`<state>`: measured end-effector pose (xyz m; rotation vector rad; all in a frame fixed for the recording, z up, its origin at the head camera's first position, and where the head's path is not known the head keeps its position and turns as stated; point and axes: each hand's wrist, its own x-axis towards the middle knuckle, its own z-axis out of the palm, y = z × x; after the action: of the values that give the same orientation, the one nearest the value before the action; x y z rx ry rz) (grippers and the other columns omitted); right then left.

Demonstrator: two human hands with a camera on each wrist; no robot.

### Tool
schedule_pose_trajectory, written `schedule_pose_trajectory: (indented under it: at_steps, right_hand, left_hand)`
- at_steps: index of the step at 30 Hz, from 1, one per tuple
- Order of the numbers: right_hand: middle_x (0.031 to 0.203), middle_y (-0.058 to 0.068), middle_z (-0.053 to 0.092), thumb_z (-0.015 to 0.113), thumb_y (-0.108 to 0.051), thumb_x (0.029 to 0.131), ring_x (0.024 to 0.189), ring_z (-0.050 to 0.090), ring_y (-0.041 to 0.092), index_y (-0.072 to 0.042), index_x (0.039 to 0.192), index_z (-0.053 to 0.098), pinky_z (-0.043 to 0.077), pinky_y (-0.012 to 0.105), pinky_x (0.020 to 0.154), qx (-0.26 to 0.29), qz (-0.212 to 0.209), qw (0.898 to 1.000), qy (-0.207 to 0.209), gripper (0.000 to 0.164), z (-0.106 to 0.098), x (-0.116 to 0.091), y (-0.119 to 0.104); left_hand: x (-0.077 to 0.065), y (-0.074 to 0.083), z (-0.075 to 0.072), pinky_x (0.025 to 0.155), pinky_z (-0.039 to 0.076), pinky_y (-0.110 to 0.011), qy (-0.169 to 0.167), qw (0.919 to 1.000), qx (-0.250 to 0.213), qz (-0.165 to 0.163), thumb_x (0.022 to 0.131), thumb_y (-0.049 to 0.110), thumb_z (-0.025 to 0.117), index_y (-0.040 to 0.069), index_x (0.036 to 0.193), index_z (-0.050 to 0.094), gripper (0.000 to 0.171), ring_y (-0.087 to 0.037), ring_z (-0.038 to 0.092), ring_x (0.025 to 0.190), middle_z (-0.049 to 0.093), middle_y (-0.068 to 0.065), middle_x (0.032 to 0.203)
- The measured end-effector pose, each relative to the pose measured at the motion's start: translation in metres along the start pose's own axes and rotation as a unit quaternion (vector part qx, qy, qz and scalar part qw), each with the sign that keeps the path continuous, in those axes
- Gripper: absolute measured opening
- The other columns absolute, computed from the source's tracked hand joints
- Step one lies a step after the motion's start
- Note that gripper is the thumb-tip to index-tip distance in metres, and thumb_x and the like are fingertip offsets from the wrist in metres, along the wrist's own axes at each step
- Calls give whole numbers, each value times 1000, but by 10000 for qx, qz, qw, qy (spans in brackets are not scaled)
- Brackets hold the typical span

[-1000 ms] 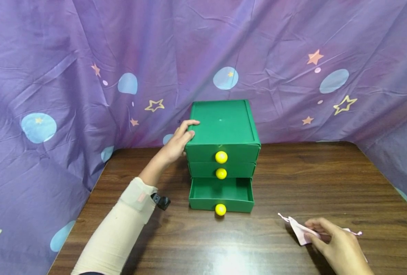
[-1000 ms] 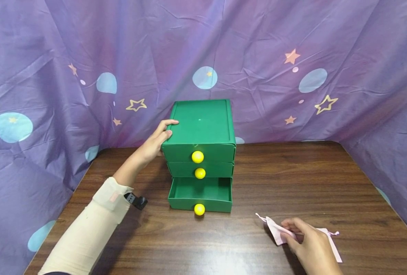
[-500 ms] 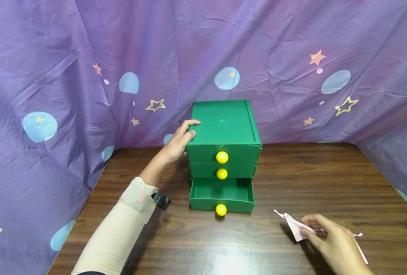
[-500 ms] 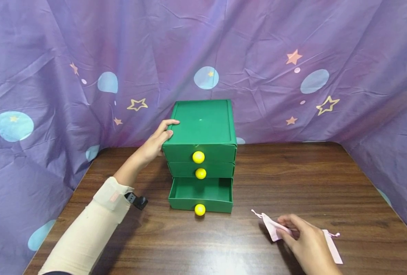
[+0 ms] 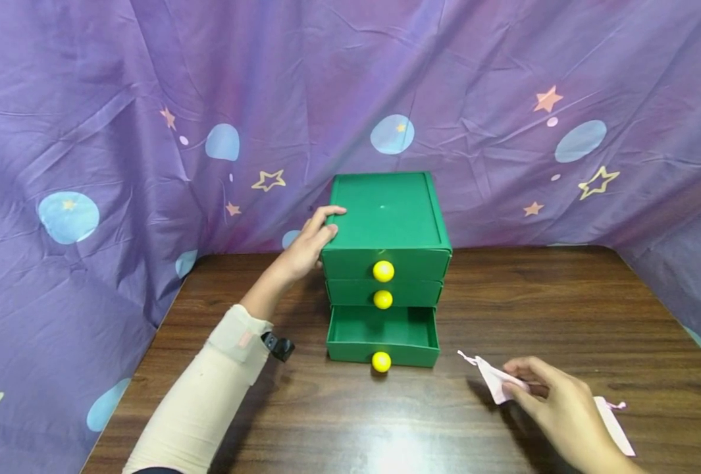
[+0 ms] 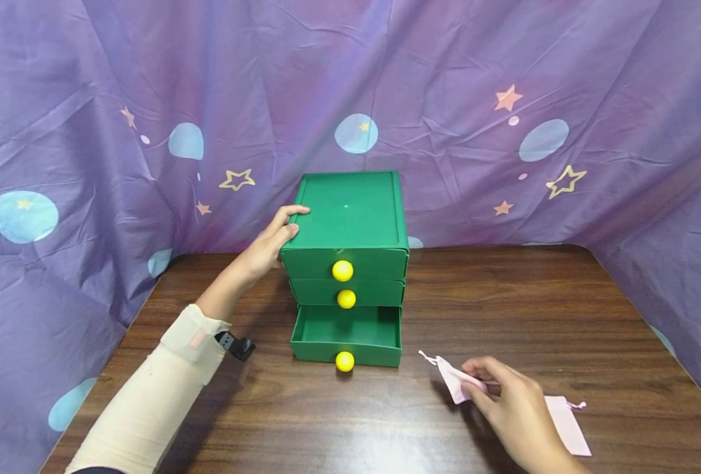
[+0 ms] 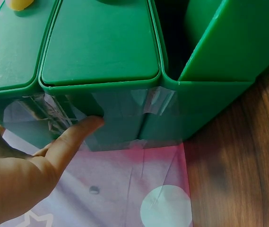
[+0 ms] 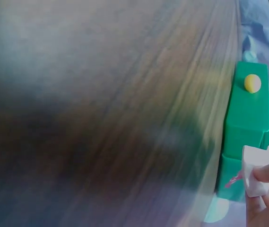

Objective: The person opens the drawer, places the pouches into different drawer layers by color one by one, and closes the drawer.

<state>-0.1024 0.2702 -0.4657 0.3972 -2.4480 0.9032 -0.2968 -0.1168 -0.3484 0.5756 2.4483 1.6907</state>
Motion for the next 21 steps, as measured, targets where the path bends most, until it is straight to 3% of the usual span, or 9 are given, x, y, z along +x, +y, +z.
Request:
schedule_pose_trajectory:
  at_steps: [11,21]
  right_hand:
    - [88,2,77,90,12,65,85,63,-12,-11,98,74,51,3,74,212,-64,9997,99,42,9,12,-10]
    - [88,1,76,90,11,66,84,65,-6,-9,98,74,52,4,74,345,-198,9992,86,41,15,28,-21]
  left_hand:
    - [0,-1,-1,60,48,-31,29,9998,159,92,108,33,37,23,153,38,46,-30,42,110,29,-21,150]
    - [1,-1,-1,59,51,-32,15,10000,64,46,108,32,37,23,153,37,46,-29,42,107,28,-21,146]
